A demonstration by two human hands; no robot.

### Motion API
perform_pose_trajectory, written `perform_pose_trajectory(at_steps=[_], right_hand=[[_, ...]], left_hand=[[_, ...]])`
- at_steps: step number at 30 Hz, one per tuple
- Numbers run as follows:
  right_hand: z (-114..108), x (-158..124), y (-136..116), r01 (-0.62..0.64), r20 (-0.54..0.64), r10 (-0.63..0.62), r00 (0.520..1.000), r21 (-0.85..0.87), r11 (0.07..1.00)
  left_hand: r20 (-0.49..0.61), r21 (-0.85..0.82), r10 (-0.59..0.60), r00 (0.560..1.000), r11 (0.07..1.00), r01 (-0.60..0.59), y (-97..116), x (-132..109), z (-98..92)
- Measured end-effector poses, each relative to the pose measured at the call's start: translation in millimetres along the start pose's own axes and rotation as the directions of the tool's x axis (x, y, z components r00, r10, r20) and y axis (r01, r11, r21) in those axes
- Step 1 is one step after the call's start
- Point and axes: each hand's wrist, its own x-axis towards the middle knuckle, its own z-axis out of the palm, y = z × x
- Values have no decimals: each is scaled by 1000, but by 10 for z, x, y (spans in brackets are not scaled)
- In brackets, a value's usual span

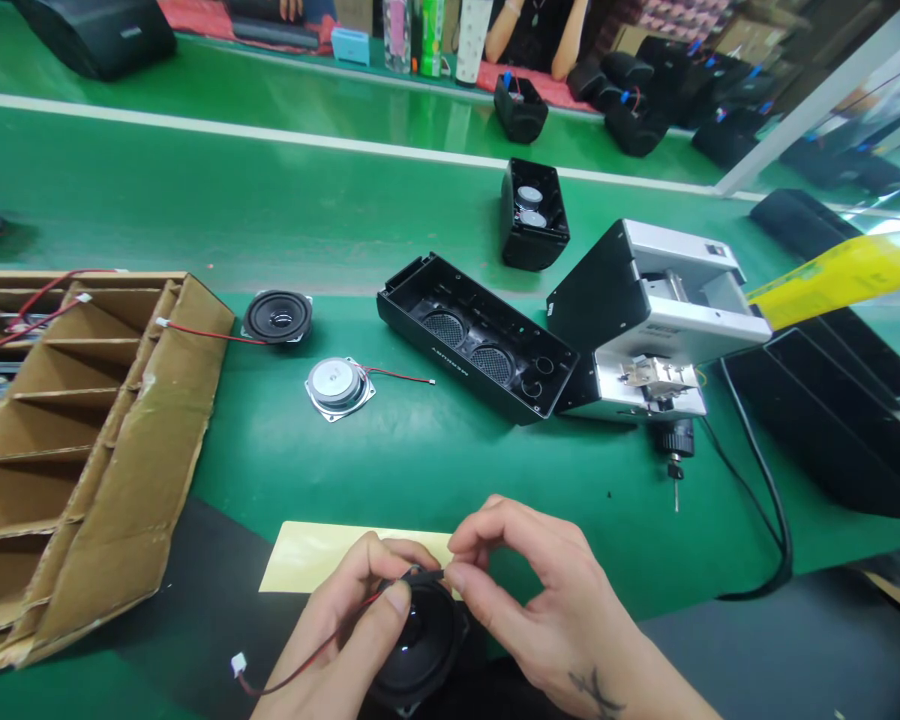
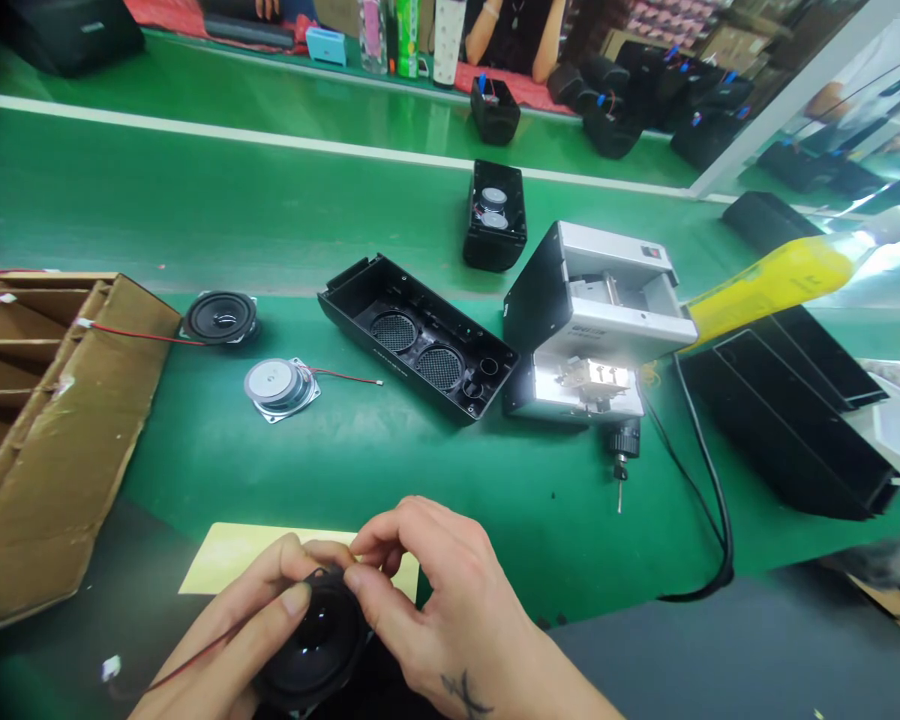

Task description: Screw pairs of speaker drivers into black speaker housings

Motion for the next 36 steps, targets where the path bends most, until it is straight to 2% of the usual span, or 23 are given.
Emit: perform_pose_trajectory(at_steps=[13,22,30,36], right_hand=[[80,-25,23,40,-59,-40,997,-16,999],[82,-48,35,111,-93,-118,989,-74,991],[92,-61,61,101,-96,-109,989,-89,991],[88,-59,59,85,-140,-101,985,-116,990]], left_hand=[[-15,15,17,1000,1000,-17,-37,28,3],[-134,-63,33,990,997,-42,-52,55,97],[-95,-60,22,995,998,-27,-120,94,52],[-162,-60,54,985,996,-65,-107,106,97]])
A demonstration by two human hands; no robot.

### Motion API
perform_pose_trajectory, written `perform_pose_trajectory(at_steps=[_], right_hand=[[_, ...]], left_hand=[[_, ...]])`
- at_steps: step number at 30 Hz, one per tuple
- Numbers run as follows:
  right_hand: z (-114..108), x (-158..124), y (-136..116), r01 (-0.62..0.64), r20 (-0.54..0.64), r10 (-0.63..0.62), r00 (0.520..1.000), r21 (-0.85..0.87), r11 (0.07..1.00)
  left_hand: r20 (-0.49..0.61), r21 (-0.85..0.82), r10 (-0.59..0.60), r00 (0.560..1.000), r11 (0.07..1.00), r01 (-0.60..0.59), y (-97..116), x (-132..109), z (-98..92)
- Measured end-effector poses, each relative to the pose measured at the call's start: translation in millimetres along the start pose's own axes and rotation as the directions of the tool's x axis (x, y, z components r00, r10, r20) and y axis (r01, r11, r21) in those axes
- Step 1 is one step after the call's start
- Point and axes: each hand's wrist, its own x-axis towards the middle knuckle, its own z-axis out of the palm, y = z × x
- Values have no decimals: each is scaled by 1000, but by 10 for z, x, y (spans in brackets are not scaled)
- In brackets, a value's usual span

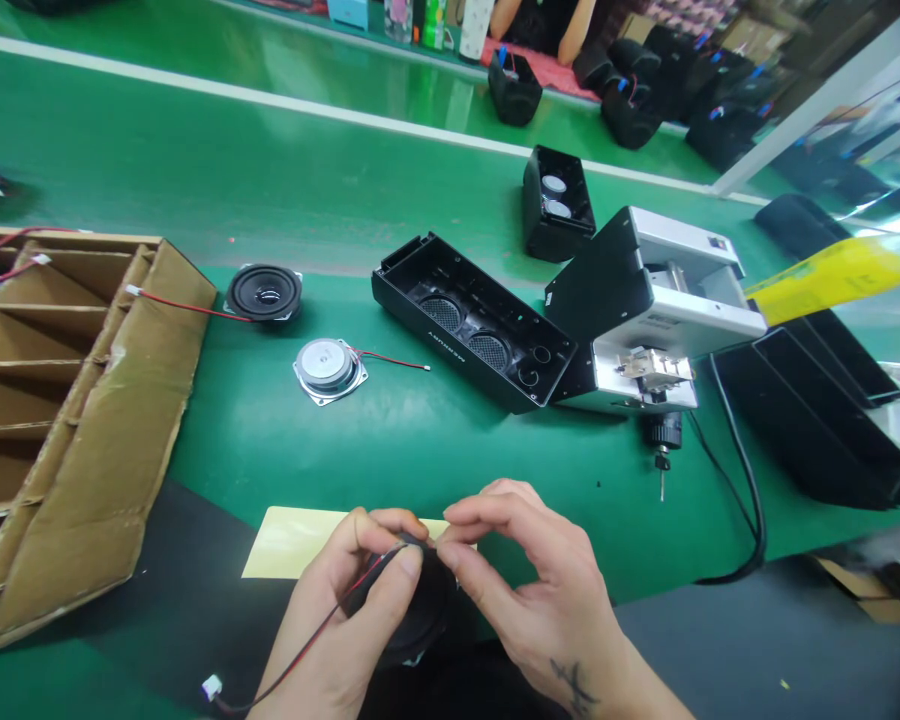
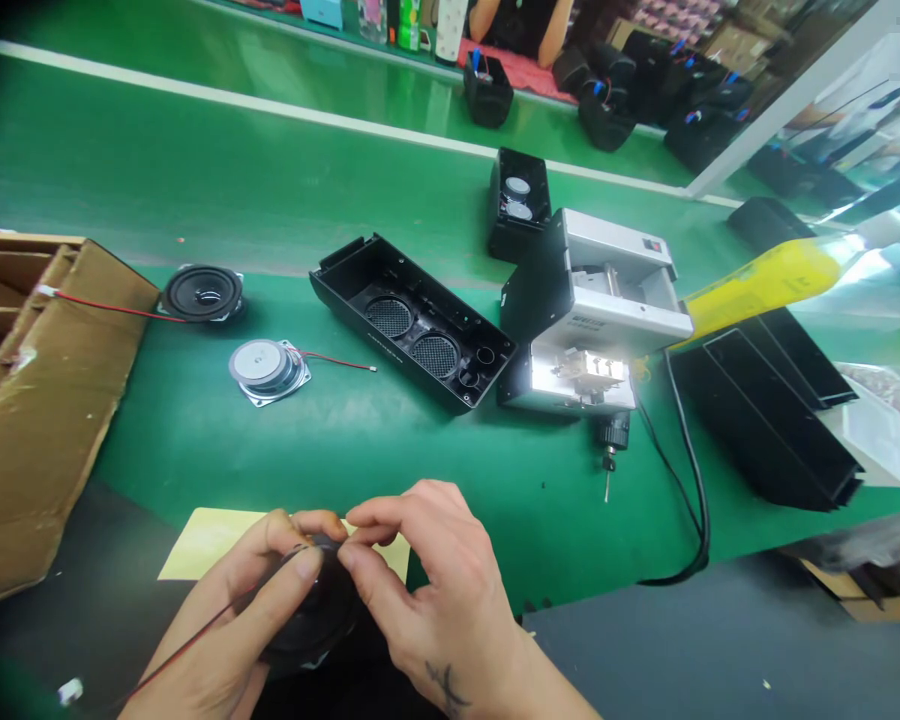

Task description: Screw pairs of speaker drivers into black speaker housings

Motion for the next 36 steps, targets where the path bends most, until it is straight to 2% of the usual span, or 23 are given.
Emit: perform_pose_trajectory(at_steps=[5,11,19,24,36], right_hand=[[8,3,-3,-17,-40,17,999,-12,1000],[-9,-17,6,-76,-26,75,997,-26,997],[25,-3,7,2,-100,-8,995,-60,998],[53,-14,7,-21,-128,13,992,-60,998],[119,-53,58,-9,-165,-5,986,-82,997]], left_hand=[[-13,-20,32,999,999,-33,-10,6,32],[-21,-6,77,997,997,-77,-25,33,60],[-105,-69,87,991,993,-95,7,35,157],[-68,-92,104,992,990,-110,-53,23,139],[-84,-192,-9,996,981,-7,-110,39,173]])
